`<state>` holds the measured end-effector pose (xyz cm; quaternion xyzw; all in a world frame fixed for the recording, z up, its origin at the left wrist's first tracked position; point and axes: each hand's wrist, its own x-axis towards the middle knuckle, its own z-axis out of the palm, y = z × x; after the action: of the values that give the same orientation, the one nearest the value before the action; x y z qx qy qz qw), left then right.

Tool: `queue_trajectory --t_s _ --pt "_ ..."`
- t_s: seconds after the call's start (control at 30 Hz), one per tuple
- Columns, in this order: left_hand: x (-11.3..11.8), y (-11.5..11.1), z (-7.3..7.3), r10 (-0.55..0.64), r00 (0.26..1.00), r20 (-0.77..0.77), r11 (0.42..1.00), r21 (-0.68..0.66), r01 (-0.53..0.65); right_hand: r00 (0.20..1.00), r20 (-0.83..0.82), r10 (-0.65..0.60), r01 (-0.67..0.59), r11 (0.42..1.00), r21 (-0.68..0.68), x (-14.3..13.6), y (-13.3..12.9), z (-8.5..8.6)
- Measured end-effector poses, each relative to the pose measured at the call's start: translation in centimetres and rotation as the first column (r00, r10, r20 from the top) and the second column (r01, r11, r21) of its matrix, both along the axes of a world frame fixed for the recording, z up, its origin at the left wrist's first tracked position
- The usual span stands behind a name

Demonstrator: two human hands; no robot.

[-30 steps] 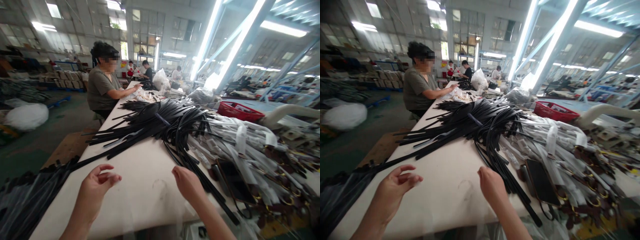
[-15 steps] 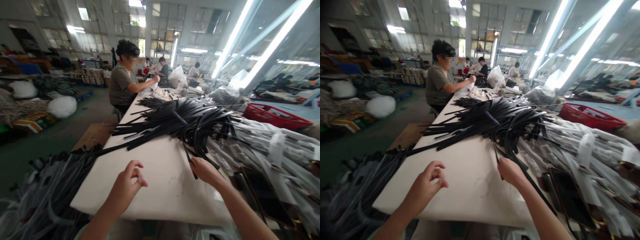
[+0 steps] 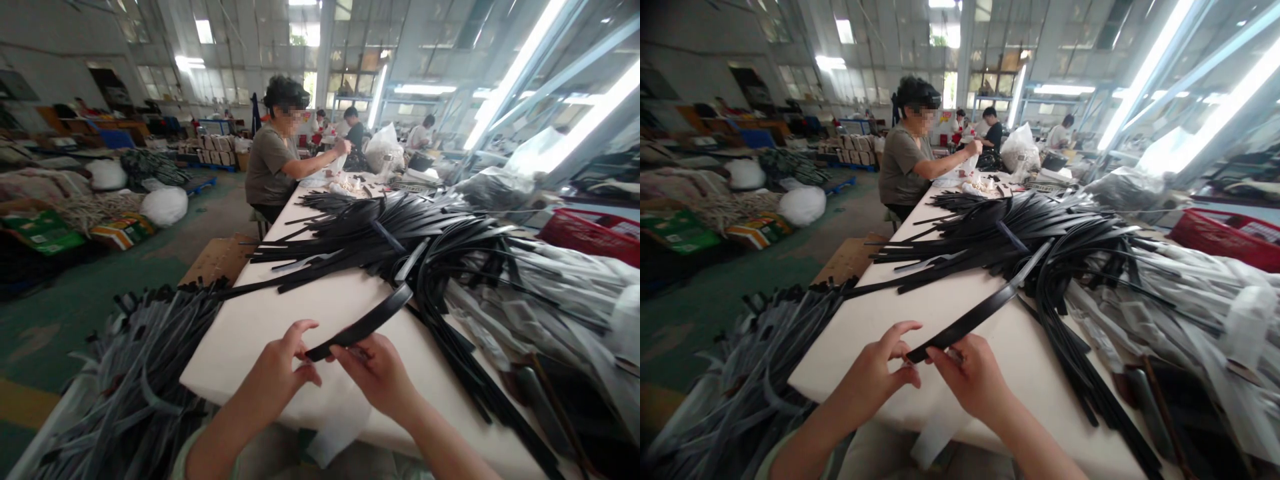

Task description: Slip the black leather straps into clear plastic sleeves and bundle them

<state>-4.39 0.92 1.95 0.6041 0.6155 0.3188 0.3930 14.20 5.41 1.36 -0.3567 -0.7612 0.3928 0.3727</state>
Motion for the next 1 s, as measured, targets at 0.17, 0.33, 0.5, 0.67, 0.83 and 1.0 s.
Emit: queue_trajectory --t_s 0.17,0.33,0.5,0.67,0.83,1.0 --pt "0.0 0.0 0.2 -0.02 1.0 0.023 1.0 0.001 0.02 0.998 -0.001 -0.055 0.055 0.998 0.015 0.5 -0.1 -0.3" --pt "0.2 0.3 0.3 -0.036 0.999 0.027 0.999 -0.003 0.036 0.993 -0.037 -0.112 0.112 0.994 0.004 0.8 -0.5 -0.6" --pt "0.4 0.4 0.1 -0.027 0.999 0.028 1.0 0.009 0.027 0.997 0.0 -0.076 0.076 0.997 -0.022 1.1 -0.8 -1.4" --pt "0.7 0.6 0.1 -0.034 0.997 0.072 0.999 0.016 0.033 0.998 -0.047 -0.049 0.047 0.998 -0.043 1.7 -0.5 -1.2" --pt "1.4 0.8 0.0 0.0 0.985 0.173 0.998 -0.067 0.011 0.986 -0.169 0.007 -0.032 0.989 -0.145 0.7 -0.5 -1.5" --pt "1.6 0.9 -1.4 0.024 0.961 0.277 0.986 -0.163 0.022 0.951 -0.308 -0.025 -0.091 0.929 -0.358 -1.1 -1.0 -4.0"
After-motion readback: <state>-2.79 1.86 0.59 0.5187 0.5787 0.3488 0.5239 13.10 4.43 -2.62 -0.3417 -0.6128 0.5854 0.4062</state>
